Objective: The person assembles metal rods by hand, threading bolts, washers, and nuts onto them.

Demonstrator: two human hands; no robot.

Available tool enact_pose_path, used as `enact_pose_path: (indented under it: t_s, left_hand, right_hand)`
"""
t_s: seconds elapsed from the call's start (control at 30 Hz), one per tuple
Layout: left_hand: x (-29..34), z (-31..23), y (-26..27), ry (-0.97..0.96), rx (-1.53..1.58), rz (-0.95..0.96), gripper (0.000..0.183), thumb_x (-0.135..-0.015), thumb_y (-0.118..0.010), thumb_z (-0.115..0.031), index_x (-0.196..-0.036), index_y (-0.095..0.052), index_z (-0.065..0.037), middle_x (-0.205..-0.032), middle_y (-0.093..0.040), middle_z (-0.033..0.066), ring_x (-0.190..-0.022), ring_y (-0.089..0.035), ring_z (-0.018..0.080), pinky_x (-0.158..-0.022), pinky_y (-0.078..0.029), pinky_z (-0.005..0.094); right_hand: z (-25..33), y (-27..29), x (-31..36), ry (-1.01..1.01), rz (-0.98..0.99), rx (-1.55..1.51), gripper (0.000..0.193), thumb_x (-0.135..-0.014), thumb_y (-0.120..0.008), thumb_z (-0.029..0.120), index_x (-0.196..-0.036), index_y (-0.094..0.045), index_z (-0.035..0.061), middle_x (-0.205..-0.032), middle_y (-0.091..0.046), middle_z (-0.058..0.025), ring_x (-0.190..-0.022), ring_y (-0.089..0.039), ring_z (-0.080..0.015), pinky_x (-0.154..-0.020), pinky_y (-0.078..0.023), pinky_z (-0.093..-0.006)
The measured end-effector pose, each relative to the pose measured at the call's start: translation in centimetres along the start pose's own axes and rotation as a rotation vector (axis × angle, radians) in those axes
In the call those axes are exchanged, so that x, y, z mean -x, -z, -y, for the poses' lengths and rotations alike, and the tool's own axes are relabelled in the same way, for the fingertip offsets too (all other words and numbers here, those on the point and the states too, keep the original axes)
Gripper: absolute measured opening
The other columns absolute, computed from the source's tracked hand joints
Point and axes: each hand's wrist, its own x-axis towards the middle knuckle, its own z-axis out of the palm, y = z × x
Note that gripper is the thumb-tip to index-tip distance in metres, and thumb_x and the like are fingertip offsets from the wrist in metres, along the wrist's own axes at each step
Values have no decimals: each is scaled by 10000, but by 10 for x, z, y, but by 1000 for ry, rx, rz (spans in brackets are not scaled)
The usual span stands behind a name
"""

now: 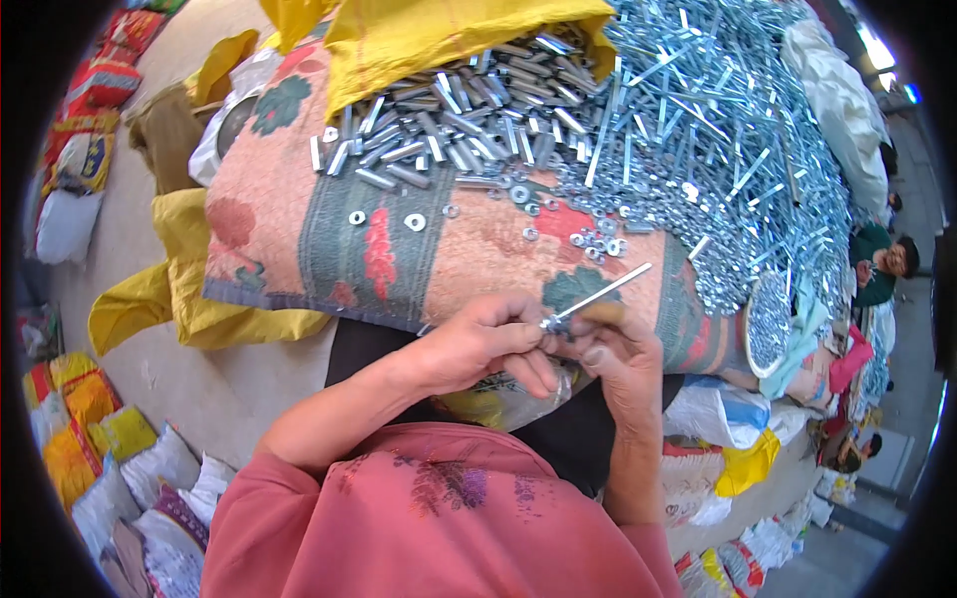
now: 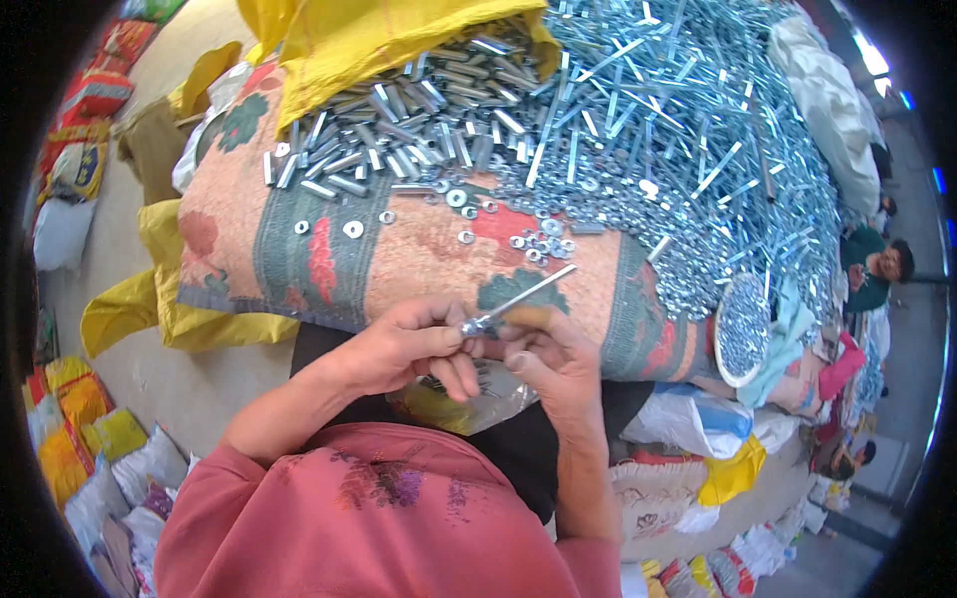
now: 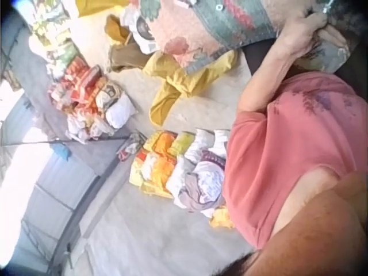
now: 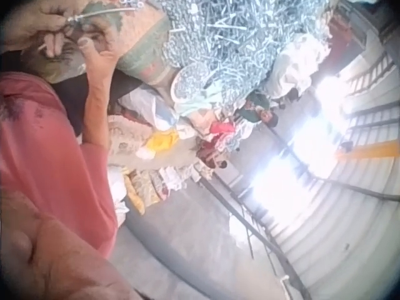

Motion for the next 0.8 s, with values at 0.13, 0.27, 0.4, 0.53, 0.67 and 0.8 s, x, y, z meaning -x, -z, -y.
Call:
enact_pose_path:
  t_s: [0.13,0.27,0.4,0.53,0.67,0.8]
  left_hand:
    - [0,12,-18,-80,-400,-82,78,-884,-466,-7,-929,-407,18,-812,-540,187,-756,-646,285,-650,-545,346]
    - [-5,31,-7,-539,-1389,-261,282,-778,-593,-5,-959,-380,33,-960,-439,227,-835,-545,415,-643,-452,457]
    - [13,7,-4,-366,-1300,103,295,-784,-607,-67,-990,-413,17,-918,-485,222,-764,-546,415,-636,-453,446]
    - [31,-50,-4,-348,-1682,-272,183,-793,-589,-83,-926,-489,-6,-863,-512,168,-793,-531,366,-711,-444,422]
    - [26,-100,34,-728,-1980,-806,128,-758,-573,-26,-882,-545,-18,-870,-514,149,-865,-508,331,-776,-428,400]
    - [26,-105,59,-732,-2096,-849,176,-734,-577,8,-906,-548,-17,-872,-511,143,-850,-512,318,-759,-434,393]
  right_hand:
    - [-18,-12,2,-24,-98,-28,159,-834,-563,-26,-992,-570,-33,-864,-603,-47,-774,-563,-89,-689,-466,-228]
    - [-24,-20,8,-117,-200,39,160,-840,-548,-15,-999,-569,-24,-859,-599,-33,-771,-554,-73,-687,-458,-220]
    - [-7,12,14,-230,98,163,229,-806,-606,16,-1030,-589,-26,-816,-575,3,-786,-534,-56,-723,-447,-222]
    - [40,46,-11,41,-292,700,247,-820,-562,79,-1054,-587,4,-869,-602,-31,-751,-538,-97,-694,-444,-242]
    - [56,108,-75,507,-629,1345,241,-832,-538,116,-1049,-594,27,-941,-614,-119,-805,-586,-251,-737,-451,-333]
    - [57,139,-125,528,-736,1838,204,-814,-565,129,-1007,-594,71,-917,-582,-120,-862,-567,-292,-755,-440,-395]
